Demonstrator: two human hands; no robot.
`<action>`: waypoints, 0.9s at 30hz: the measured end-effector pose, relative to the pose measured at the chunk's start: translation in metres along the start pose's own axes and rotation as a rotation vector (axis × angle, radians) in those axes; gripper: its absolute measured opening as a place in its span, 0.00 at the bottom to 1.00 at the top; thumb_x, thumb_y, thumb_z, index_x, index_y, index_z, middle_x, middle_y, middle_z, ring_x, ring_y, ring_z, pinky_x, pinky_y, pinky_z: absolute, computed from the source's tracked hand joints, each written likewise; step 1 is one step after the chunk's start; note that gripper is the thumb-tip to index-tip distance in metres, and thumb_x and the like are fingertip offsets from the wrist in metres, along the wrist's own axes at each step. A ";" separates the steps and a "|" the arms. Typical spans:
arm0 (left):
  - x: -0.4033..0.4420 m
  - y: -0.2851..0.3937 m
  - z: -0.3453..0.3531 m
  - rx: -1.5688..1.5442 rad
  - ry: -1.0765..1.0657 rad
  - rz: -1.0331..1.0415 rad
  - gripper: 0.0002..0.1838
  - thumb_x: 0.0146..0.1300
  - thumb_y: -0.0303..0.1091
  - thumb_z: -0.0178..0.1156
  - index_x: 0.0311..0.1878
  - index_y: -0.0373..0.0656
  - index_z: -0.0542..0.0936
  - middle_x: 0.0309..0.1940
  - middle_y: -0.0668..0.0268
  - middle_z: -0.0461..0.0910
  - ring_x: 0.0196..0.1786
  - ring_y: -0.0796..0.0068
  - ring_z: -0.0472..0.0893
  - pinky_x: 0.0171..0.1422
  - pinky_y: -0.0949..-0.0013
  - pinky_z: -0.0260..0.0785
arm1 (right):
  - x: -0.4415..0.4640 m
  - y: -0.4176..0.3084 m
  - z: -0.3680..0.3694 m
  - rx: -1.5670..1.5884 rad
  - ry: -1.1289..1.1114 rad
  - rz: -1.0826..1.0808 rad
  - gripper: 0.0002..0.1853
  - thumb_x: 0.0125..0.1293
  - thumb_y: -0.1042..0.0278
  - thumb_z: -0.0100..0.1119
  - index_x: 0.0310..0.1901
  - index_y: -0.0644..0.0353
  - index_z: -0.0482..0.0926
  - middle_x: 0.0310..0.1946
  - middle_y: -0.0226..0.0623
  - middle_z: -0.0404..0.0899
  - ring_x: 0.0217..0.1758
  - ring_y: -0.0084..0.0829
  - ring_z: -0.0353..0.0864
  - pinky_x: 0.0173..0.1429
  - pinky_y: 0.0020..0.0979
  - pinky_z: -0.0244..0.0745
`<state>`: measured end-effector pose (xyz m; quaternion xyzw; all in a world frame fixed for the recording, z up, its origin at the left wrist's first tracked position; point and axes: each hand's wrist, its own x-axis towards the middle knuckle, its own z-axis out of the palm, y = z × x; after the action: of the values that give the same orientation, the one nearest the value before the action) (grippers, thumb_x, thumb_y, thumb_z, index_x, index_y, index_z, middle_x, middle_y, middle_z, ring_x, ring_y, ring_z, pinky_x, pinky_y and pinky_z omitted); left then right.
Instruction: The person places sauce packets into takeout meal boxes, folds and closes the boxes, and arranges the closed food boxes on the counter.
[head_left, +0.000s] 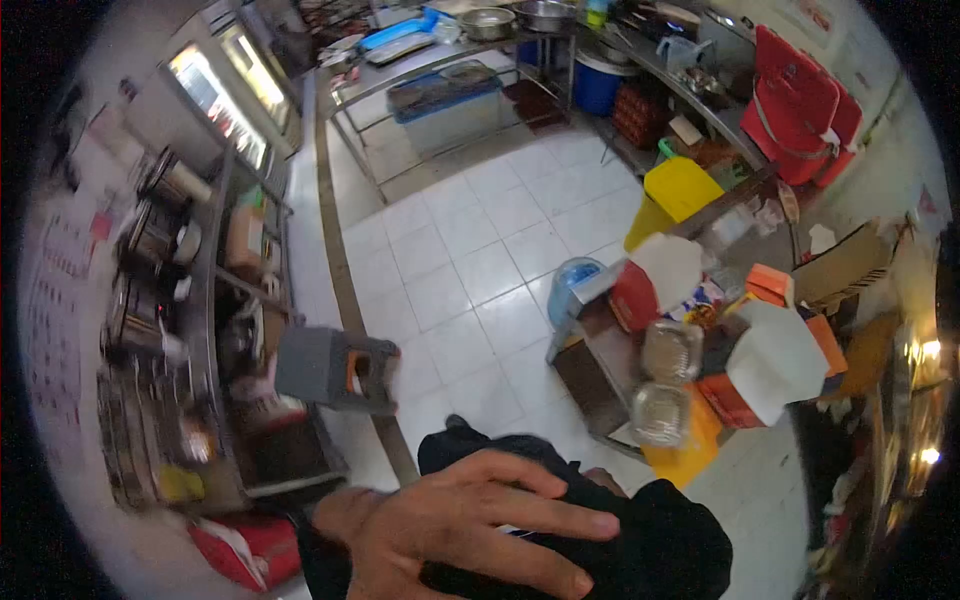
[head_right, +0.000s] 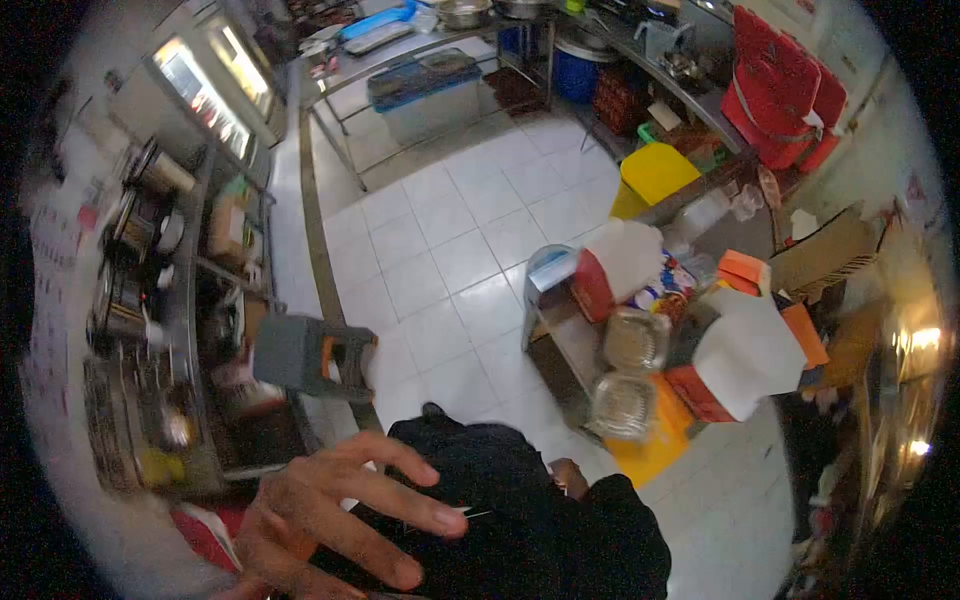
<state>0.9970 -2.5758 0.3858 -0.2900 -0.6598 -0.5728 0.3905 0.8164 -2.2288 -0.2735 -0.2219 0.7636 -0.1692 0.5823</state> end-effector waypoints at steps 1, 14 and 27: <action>0.017 -0.014 -0.038 -0.059 -0.022 -0.013 0.37 0.70 0.70 0.39 0.53 0.44 0.78 0.47 0.49 0.80 0.54 0.40 0.81 0.57 0.40 0.65 | 0.011 -0.031 0.010 0.044 0.021 0.035 0.15 0.73 0.57 0.57 0.55 0.55 0.82 0.41 0.33 0.83 0.37 0.31 0.81 0.42 0.36 0.79; -0.112 -0.422 -0.533 0.764 -0.674 -1.085 0.29 0.71 0.59 0.57 0.57 0.40 0.80 0.52 0.50 0.82 0.57 0.52 0.80 0.61 0.55 0.72 | 0.271 -0.417 -0.103 0.492 0.251 0.123 0.12 0.69 0.57 0.62 0.45 0.56 0.82 0.34 0.32 0.82 0.35 0.30 0.80 0.41 0.35 0.78; -0.215 -0.671 -0.840 0.198 0.258 -1.985 0.20 0.73 0.53 0.56 0.48 0.44 0.78 0.37 0.62 0.85 0.39 0.65 0.84 0.40 0.59 0.75 | 0.472 -0.718 -0.523 0.176 0.819 -0.122 0.15 0.68 0.59 0.58 0.49 0.57 0.85 0.45 0.48 0.86 0.51 0.47 0.85 0.57 0.43 0.79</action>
<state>0.7071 -3.5053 -0.1192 0.4892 -0.6003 -0.6087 -0.1725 0.3081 -3.0876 -0.1481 -0.1303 0.9000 -0.3422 0.2363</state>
